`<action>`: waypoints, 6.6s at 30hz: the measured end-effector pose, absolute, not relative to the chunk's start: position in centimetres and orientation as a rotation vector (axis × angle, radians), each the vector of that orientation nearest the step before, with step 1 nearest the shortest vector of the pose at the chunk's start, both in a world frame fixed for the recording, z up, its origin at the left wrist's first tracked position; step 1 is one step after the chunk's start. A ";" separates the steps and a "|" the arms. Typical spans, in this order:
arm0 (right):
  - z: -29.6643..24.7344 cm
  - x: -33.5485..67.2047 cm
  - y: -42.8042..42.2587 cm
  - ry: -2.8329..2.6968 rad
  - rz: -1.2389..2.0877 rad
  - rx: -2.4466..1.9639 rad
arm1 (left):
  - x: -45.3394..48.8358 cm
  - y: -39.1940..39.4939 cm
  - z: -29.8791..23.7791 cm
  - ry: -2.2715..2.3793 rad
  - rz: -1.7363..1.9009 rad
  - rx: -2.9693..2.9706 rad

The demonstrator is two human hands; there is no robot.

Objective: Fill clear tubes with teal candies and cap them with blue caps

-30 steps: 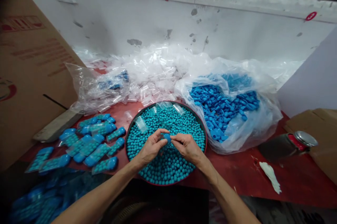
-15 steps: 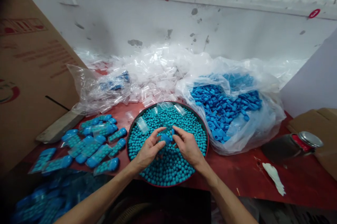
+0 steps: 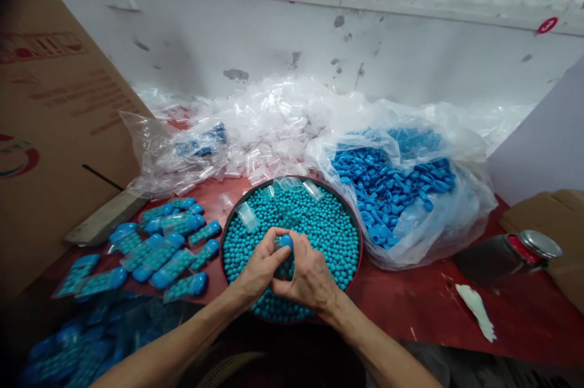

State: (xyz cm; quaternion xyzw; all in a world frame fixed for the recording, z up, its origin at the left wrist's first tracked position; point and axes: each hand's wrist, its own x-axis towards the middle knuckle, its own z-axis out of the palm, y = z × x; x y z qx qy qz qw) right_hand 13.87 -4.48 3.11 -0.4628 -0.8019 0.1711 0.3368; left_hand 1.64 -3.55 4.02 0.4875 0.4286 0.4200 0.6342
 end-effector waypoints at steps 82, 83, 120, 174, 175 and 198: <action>3.0 20.6 3.2 -2.221 0.281 -2.222 | 0.3 2.4 -0.9 1.252 0.895 1.413; 2.6 20.3 3.2 -2.175 0.304 -2.303 | 0.3 2.4 -1.0 1.247 0.899 1.403; 2.6 15.6 -0.2 -1.760 1.016 -1.276 | -0.3 -0.7 1.5 0.931 0.835 1.124; 4.0 16.5 -0.4 -1.409 1.514 -1.106 | -1.3 -3.0 3.4 0.940 0.731 1.155; 3.9 16.2 -0.6 -1.458 1.447 -1.130 | -1.2 -3.0 3.5 0.952 0.749 1.183; 3.6 12.6 -5.1 -2.026 0.401 -1.280 | 0.5 -3.9 5.1 0.965 0.989 1.216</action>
